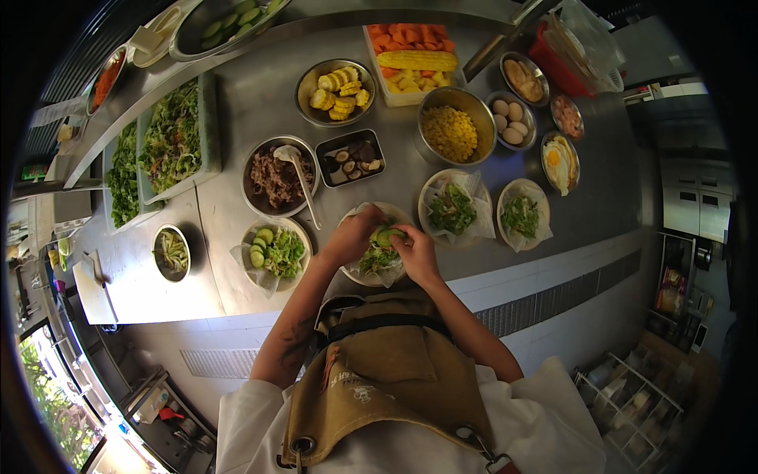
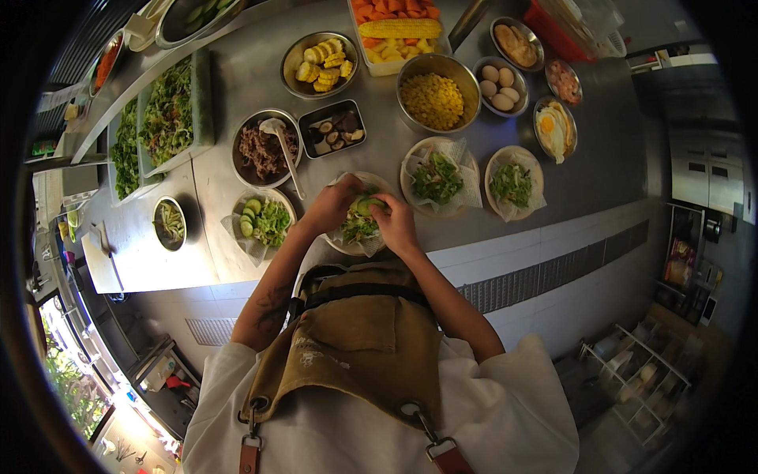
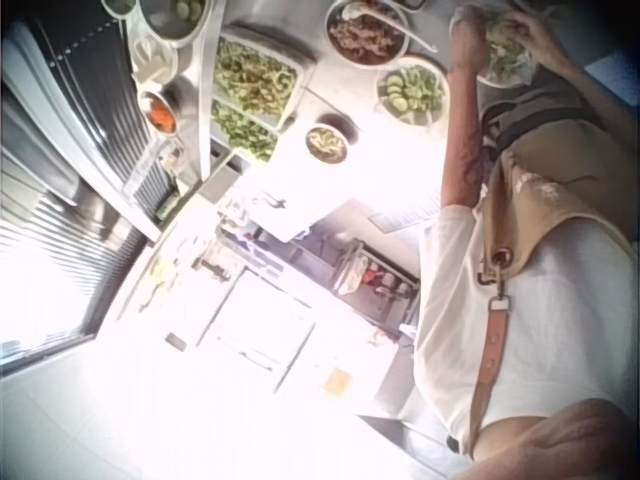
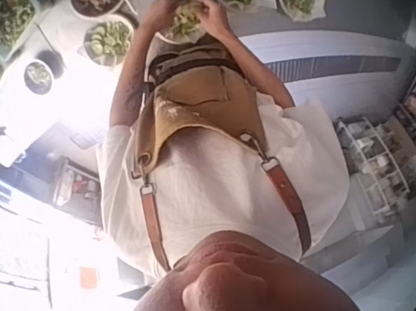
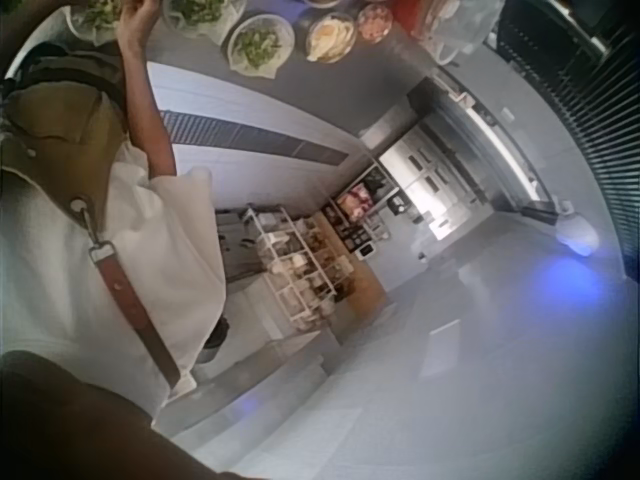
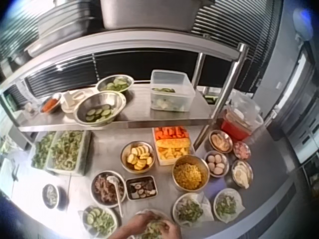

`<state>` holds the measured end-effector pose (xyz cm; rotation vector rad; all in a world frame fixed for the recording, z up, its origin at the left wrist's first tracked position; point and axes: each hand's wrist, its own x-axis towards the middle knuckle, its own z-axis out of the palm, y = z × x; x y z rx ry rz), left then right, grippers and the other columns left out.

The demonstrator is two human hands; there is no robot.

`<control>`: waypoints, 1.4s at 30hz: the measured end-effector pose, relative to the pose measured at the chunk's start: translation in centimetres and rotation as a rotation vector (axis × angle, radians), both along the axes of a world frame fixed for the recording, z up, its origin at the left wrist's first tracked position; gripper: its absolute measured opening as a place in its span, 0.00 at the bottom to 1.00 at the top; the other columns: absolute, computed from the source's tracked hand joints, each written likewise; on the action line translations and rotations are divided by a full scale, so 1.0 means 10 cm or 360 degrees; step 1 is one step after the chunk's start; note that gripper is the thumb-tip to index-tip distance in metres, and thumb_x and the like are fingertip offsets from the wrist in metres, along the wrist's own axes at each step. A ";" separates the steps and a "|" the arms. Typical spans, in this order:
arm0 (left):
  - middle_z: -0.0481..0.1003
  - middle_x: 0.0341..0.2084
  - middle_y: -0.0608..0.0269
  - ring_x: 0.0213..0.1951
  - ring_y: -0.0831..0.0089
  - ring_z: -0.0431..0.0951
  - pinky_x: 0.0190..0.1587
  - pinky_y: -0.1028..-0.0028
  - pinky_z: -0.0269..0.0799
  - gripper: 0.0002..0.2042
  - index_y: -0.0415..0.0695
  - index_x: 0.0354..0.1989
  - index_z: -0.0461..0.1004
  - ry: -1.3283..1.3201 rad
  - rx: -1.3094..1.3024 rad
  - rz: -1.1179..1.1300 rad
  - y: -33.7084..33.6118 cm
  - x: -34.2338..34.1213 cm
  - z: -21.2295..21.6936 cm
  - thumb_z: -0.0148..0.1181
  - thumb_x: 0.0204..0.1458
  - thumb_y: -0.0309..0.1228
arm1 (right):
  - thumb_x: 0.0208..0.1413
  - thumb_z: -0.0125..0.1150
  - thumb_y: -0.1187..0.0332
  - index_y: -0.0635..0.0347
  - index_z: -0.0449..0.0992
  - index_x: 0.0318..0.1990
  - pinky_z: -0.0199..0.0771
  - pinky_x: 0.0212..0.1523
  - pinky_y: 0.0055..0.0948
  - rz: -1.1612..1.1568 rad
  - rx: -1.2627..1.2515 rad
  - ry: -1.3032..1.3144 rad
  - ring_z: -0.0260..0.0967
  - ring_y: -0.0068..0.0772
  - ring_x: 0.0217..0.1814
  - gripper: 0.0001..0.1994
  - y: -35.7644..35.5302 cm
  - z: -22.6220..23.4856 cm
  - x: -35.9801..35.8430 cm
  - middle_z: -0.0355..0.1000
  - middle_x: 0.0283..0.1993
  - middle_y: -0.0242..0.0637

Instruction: The person assembles multiple salad bowls on a stainless steel counter. They add lettuce, sliced cucumbers, sliced bananas, and corn kernels to each bowl, arranging the ingredients by hand.

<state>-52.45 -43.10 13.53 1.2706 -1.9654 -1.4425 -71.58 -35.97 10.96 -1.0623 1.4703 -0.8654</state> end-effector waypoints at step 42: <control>0.76 0.51 0.54 0.53 0.52 0.76 0.57 0.56 0.73 0.18 0.42 0.52 0.79 -0.0874 -0.0790 -0.0012 0.32 -0.06 -0.18 0.61 0.50 0.25 | 0.62 0.63 0.72 0.62 0.82 0.51 0.79 0.48 0.46 0.0264 -0.0352 0.1143 0.78 0.53 0.46 0.11 -0.46 0.14 0.27 0.76 0.50 0.47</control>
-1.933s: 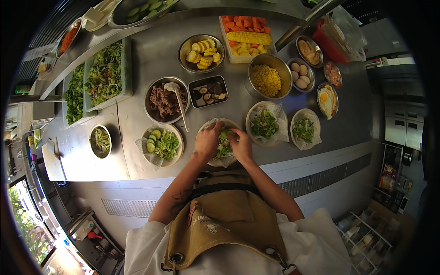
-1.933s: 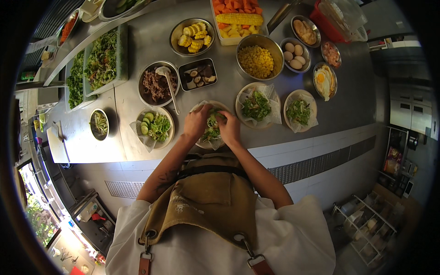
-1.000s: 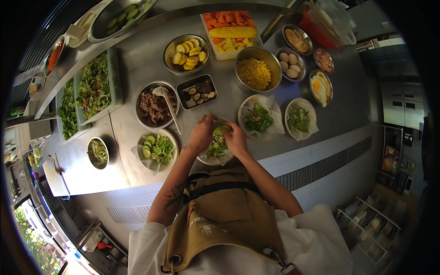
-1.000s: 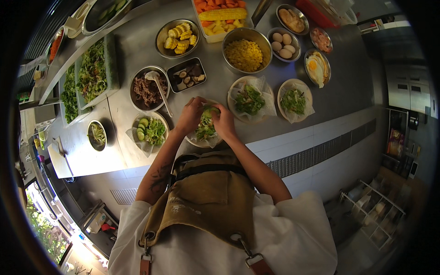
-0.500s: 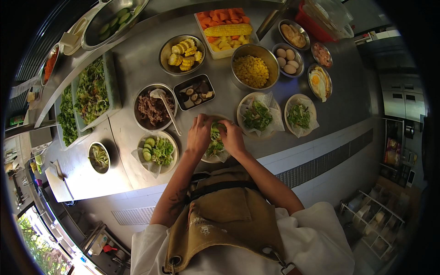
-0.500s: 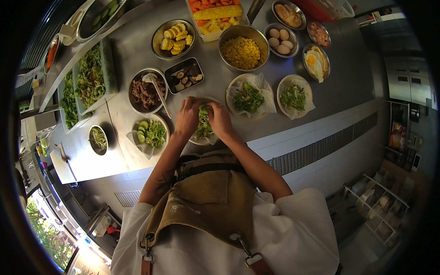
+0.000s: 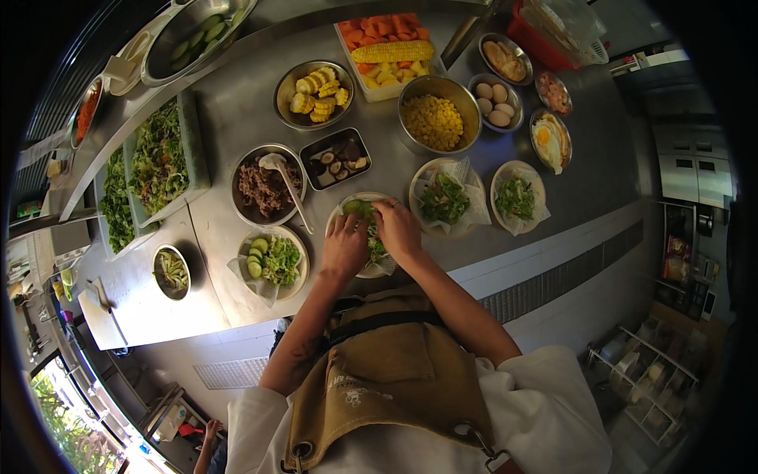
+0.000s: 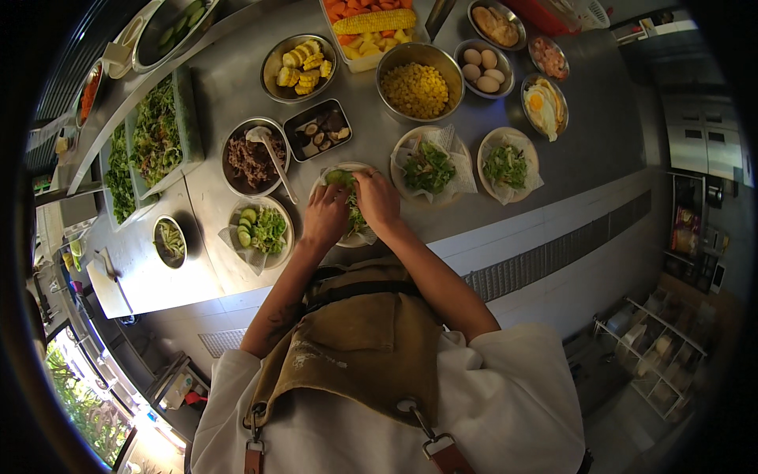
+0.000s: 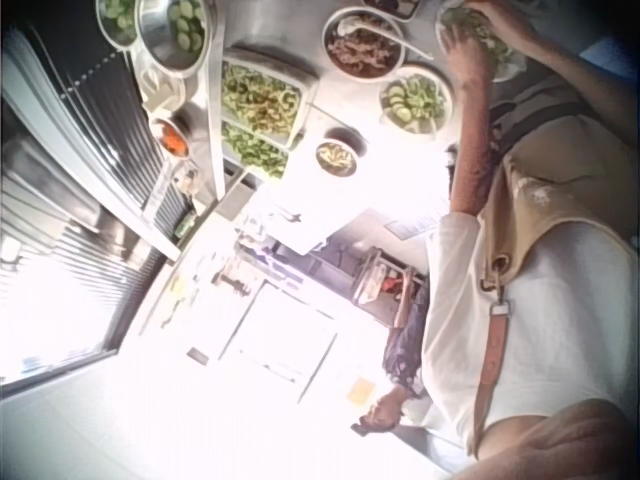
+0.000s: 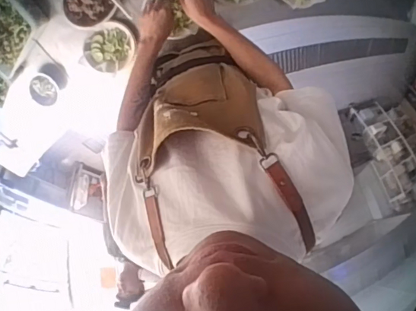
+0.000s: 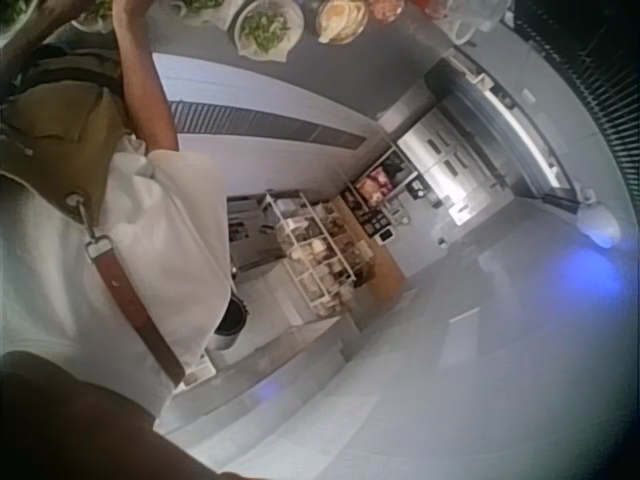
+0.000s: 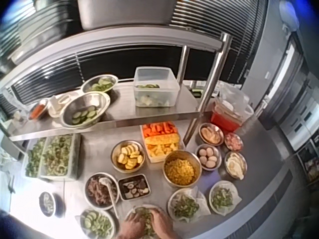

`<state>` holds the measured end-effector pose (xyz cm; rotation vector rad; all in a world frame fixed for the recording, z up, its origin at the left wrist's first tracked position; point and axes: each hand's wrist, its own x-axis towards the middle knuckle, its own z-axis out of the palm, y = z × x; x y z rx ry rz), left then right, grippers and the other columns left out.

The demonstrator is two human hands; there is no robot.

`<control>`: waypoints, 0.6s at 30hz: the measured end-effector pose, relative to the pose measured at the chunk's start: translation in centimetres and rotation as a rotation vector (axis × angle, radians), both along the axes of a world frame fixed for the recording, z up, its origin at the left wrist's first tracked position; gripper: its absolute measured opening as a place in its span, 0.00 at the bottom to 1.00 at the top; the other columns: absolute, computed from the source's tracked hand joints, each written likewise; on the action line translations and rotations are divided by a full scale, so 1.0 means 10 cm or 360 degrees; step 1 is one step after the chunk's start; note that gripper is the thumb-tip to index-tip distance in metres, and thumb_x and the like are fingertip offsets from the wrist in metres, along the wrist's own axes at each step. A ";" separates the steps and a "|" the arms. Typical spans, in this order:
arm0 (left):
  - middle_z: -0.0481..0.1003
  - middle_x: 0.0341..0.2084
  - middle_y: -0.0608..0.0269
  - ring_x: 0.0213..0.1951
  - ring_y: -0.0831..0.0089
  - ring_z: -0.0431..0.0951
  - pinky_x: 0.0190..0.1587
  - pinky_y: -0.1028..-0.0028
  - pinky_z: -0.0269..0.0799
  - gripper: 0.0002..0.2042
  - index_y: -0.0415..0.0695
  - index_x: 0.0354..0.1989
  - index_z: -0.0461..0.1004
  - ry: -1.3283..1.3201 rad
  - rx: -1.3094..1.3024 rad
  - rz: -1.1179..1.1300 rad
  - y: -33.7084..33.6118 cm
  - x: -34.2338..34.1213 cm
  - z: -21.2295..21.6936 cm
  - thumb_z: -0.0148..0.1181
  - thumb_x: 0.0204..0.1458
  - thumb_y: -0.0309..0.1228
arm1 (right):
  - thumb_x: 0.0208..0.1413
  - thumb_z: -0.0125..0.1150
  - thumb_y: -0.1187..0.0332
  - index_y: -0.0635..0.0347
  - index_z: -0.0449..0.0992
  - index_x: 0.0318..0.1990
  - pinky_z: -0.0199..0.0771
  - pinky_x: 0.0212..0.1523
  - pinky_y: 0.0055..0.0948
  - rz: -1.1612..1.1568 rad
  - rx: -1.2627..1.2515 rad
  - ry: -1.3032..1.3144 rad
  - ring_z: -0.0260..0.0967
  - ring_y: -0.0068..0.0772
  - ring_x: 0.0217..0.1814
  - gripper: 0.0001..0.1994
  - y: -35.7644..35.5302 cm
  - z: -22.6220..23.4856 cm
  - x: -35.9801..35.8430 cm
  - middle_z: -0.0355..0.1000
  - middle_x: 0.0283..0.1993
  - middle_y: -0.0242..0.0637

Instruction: The person assembles multiple salad bowls on a stainless steel counter. They add lettuce, sliced cucumbers, sliced bananas, and corn kernels to each bowl, arranging the ingredients by hand.

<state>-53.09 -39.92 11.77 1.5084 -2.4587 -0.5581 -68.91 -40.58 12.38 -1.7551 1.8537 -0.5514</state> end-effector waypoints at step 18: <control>0.73 0.57 0.55 0.52 0.57 0.73 0.52 0.60 0.70 0.26 0.38 0.61 0.74 -0.0088 -0.0105 -0.0039 0.17 -0.06 0.07 0.59 0.50 0.27 | 0.62 0.66 0.70 0.60 0.82 0.50 0.80 0.45 0.44 0.0110 -0.0034 0.0102 0.79 0.50 0.45 0.11 0.12 -0.02 -0.17 0.78 0.48 0.44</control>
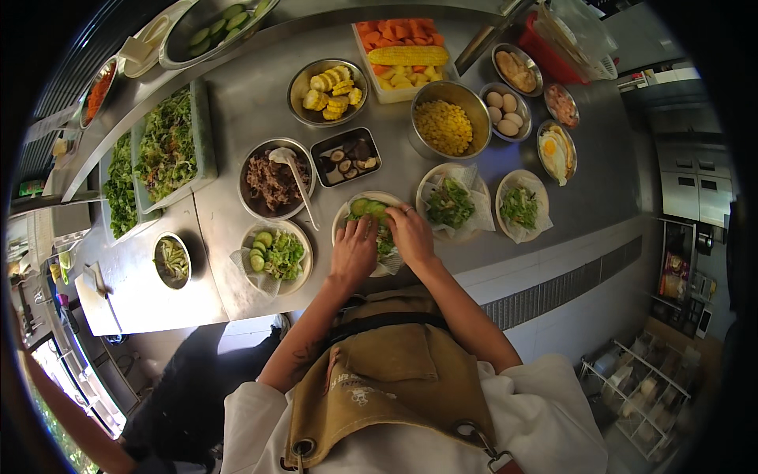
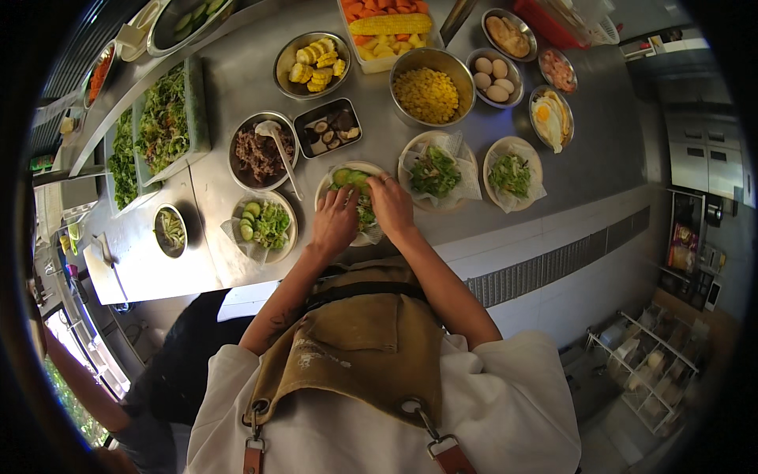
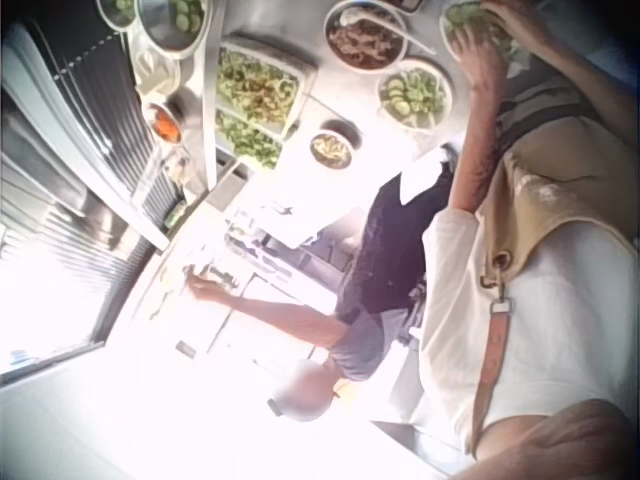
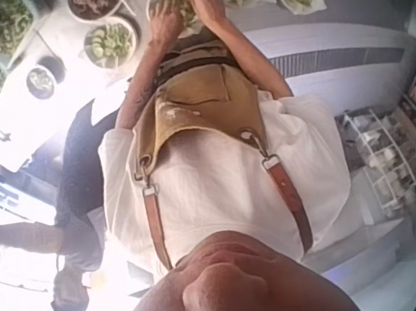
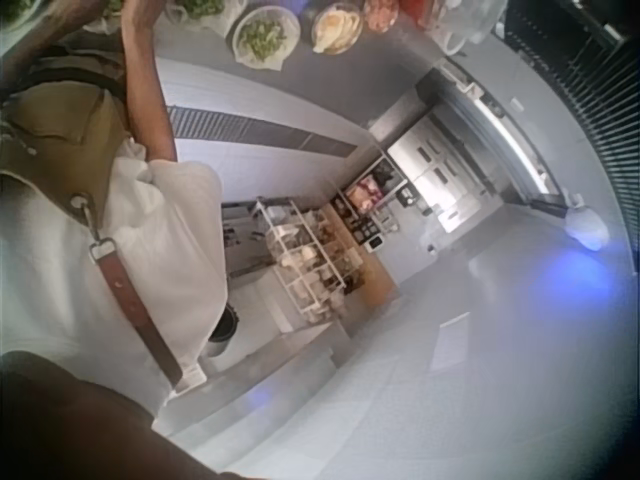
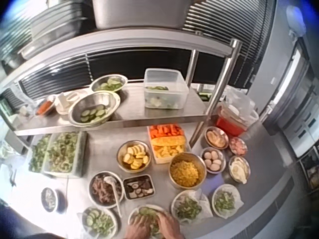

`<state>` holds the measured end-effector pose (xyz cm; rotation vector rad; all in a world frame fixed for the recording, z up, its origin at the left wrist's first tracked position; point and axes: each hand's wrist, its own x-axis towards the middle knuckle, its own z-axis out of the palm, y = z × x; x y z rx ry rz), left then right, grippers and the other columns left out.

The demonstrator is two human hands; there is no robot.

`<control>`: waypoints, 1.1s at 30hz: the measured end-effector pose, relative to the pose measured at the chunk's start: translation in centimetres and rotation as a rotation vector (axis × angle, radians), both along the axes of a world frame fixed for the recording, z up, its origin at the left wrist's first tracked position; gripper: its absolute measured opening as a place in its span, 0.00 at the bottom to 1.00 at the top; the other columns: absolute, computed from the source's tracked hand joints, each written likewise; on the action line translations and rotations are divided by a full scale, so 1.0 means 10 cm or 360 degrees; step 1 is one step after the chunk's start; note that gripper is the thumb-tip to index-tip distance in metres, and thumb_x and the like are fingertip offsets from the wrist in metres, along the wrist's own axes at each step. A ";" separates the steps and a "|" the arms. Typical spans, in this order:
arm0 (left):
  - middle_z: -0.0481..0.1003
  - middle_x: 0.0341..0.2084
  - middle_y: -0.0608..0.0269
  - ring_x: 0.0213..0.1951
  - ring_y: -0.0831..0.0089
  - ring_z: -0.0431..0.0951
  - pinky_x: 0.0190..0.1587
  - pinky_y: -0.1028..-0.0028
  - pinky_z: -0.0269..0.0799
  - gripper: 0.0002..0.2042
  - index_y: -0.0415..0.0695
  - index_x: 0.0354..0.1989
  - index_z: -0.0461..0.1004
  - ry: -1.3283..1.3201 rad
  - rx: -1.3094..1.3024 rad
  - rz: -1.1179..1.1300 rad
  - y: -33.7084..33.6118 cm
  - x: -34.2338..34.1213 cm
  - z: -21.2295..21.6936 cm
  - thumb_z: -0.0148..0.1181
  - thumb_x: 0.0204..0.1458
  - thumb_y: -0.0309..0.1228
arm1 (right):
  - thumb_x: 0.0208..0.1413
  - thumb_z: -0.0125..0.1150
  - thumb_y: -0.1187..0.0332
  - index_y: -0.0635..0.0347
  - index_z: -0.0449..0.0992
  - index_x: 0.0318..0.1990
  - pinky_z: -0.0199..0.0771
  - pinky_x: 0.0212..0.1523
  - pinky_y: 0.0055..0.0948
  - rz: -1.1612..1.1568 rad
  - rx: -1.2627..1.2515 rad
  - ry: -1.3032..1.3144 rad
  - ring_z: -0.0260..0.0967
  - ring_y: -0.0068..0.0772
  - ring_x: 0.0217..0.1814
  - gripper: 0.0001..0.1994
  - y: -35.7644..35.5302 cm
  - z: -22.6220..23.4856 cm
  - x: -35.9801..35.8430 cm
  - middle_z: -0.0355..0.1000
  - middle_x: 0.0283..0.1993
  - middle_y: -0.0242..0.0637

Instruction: The person assembles multiple salad bowls on a stainless steel counter. They add lettuce, sliced cucumbers, sliced bananas, and corn kernels to each bowl, arranging the ingredients by hand.

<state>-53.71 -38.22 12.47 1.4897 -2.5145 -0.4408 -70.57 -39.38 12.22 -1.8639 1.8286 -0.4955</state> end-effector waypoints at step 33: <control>0.77 0.34 0.57 0.38 0.53 0.80 0.42 0.56 0.78 0.11 0.46 0.48 0.80 0.0608 0.0040 0.0332 -0.33 0.37 0.73 0.59 0.56 0.26 | 0.64 0.64 0.68 0.63 0.81 0.48 0.76 0.41 0.38 0.0230 -0.1114 -0.0285 0.78 0.42 0.40 0.10 -2.24 2.54 -0.19 0.78 0.38 0.42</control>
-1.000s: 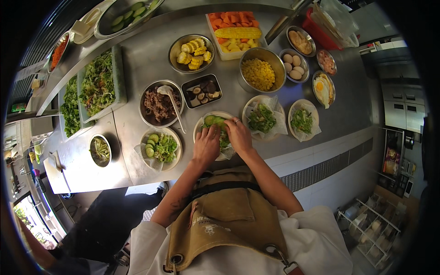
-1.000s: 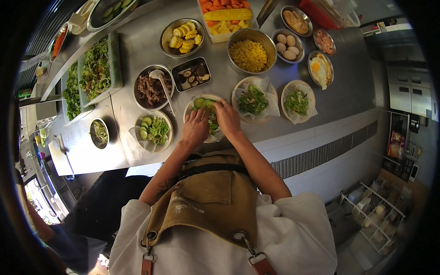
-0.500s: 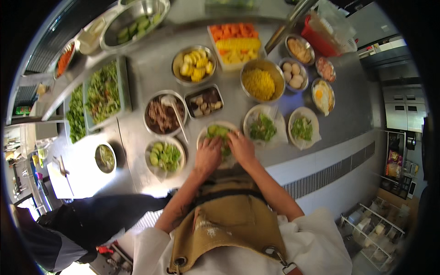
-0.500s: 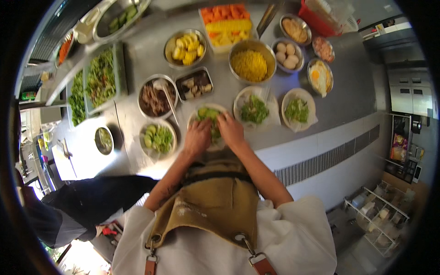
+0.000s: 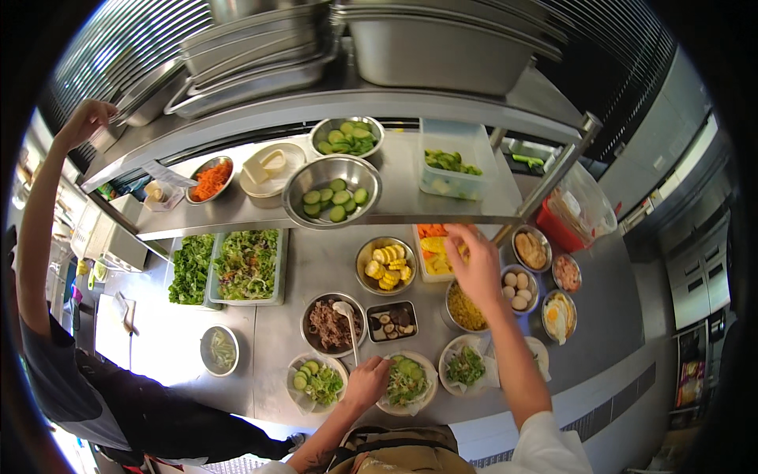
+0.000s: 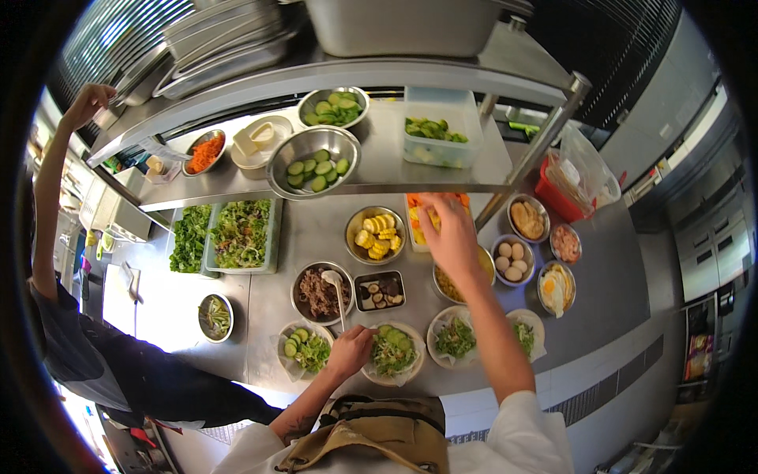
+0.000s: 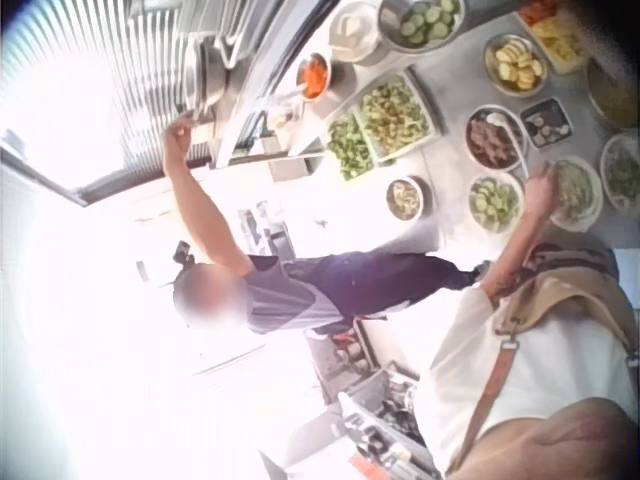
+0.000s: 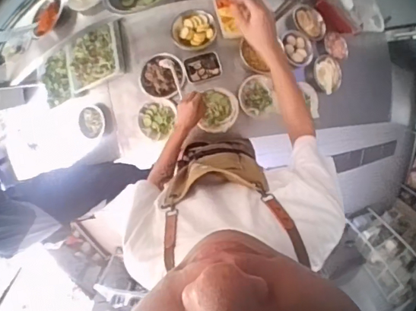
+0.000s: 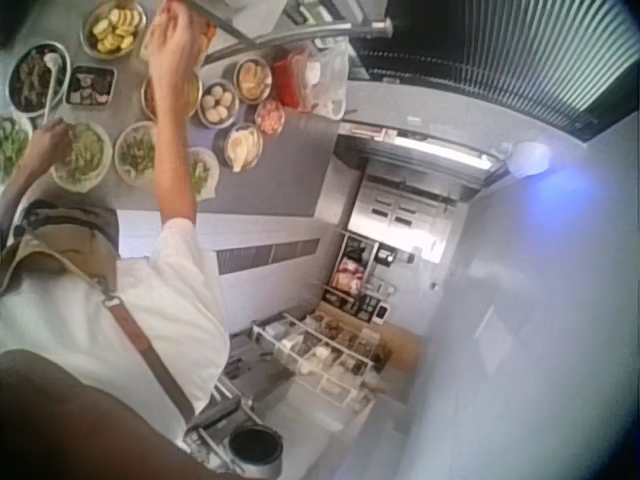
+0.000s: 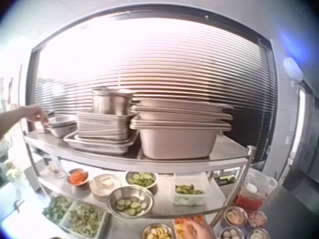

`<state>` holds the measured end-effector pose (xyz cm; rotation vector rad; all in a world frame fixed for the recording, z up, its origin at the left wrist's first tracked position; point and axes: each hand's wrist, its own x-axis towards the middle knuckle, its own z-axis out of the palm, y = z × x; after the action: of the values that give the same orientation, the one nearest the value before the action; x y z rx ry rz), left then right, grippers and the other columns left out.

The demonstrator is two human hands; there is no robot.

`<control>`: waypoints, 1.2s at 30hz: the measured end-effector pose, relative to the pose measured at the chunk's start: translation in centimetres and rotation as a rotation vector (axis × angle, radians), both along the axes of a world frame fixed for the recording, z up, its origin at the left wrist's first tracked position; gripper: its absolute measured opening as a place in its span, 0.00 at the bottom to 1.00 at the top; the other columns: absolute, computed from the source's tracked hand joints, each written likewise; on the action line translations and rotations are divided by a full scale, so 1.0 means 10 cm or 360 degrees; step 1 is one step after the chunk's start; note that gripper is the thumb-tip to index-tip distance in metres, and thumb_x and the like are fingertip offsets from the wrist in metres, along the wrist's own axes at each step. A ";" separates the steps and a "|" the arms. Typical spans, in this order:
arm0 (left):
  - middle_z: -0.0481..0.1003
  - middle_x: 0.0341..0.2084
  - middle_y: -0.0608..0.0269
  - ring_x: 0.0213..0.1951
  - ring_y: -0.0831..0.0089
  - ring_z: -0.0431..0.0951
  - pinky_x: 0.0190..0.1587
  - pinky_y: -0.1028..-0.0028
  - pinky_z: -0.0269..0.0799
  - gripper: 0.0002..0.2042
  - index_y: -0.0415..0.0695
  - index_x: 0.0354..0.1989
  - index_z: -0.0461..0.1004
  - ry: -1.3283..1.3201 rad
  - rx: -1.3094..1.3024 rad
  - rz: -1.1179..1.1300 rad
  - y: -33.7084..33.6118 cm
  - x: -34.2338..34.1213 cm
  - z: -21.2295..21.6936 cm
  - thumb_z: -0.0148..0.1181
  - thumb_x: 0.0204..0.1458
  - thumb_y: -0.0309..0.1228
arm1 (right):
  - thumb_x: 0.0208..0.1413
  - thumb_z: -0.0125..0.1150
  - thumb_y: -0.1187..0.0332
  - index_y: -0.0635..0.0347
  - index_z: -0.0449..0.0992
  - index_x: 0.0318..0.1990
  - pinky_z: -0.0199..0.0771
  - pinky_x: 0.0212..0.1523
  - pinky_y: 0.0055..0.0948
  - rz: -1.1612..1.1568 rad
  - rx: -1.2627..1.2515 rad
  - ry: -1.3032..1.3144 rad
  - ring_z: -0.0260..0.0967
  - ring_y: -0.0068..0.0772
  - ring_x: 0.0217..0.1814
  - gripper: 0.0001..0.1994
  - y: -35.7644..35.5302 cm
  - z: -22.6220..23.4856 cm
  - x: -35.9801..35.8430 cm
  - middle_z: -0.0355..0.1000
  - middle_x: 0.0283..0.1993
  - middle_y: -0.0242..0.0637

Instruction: The person assembles multiple salad bowls on a stainless steel counter. They add lettuce, sliced cucumbers, sliced bananas, and corn kernels to each bowl, arranging the ingredients by hand.

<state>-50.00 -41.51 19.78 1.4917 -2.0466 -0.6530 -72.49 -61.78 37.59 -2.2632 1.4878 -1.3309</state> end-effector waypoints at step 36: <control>0.78 0.35 0.56 0.35 0.51 0.82 0.37 0.57 0.79 0.08 0.46 0.46 0.81 0.0555 0.0339 0.0290 -0.05 0.56 0.08 0.61 0.60 0.28 | 0.49 0.70 0.73 0.60 0.76 0.53 0.77 0.55 0.43 0.1299 0.0517 0.0888 0.77 0.50 0.54 0.21 -2.22 0.19 2.02 0.79 0.49 0.45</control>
<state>-44.44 -42.06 20.55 1.5324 -1.5986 -1.0022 -52.29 -83.93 39.47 -2.6381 0.6113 -0.2278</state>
